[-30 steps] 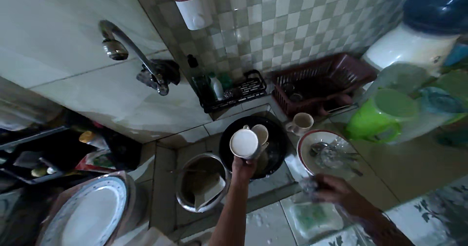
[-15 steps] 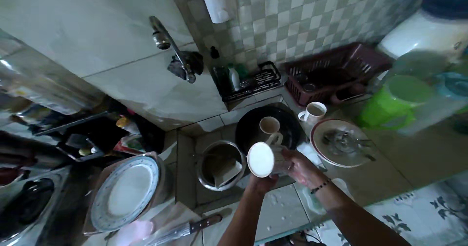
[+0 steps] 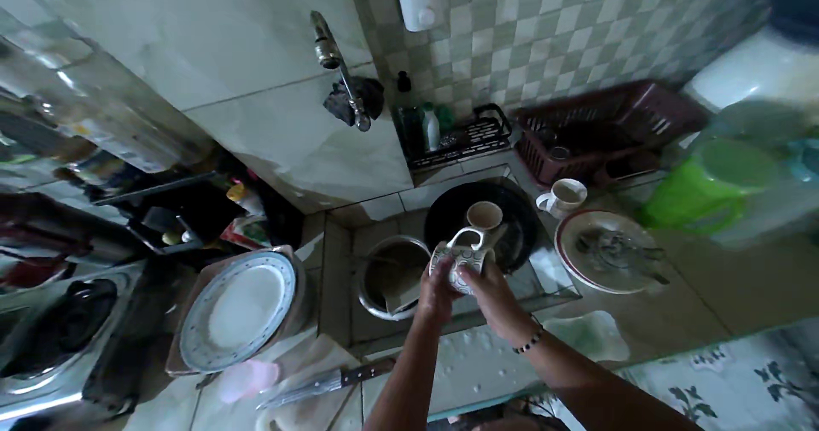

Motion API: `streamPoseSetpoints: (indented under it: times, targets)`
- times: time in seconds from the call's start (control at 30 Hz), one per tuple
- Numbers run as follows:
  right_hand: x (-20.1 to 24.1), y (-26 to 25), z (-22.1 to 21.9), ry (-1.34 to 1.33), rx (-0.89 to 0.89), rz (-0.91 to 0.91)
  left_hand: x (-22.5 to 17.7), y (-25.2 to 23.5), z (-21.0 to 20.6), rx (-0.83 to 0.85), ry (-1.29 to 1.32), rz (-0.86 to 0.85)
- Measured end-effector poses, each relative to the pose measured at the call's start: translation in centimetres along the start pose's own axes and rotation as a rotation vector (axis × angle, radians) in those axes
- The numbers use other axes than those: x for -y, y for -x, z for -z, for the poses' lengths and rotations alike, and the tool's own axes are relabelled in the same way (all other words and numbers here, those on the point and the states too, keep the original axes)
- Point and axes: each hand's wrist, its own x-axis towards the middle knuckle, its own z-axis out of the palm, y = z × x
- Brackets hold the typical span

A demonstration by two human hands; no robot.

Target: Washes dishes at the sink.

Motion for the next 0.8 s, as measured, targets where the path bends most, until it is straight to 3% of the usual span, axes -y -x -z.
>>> streamPoseSetpoints:
  times: [0.13,0.23,0.3,0.33,0.37,0.47,0.53,0.57,0.63,0.73,0.8]
  targets:
    - [-1.6,2.1,1.6,0.825,0.275,0.447,-1.9,-0.4,1.0,0.13,0.134,0.004]
    - [-3.2,0.9,4.5,1.232,0.31,0.76,-2.7,0.0,1.0,0.128,-0.064,0.058]
    - [-4.4,0.2,4.8,1.262,0.275,0.774,-2.3,-0.1,0.2,0.067,-0.172,0.006]
    - [-4.5,0.4,4.1,1.19,0.272,0.667,-2.1,-0.3,0.0,0.049,-0.184,-0.04]
    - [-3.9,0.9,3.1,1.021,0.257,0.492,-2.0,-0.7,0.0,0.041,-0.169,-0.075]
    - [-0.8,1.8,0.4,0.149,0.15,0.018,-1.4,-1.9,1.2,0.039,-0.084,-0.135]
    - [0.6,2.0,-0.3,-0.259,0.057,-0.133,-1.1,-3.0,2.2,0.03,-0.002,-0.161]
    - [0.9,2.2,-0.5,-0.279,0.036,-0.137,-1.0,-3.4,2.4,0.013,0.037,-0.151]
    - [0.0,2.9,-0.7,0.021,0.042,0.046,-1.4,-3.5,1.9,0.029,0.106,-0.071]
    - [-3.7,1.7,0.5,0.751,0.034,0.554,-2.8,-1.9,0.5,0.024,0.068,0.109]
    - [-4.4,0.1,1.9,0.948,0.066,0.65,-3.3,-0.8,-0.3,-0.023,-0.046,0.208]
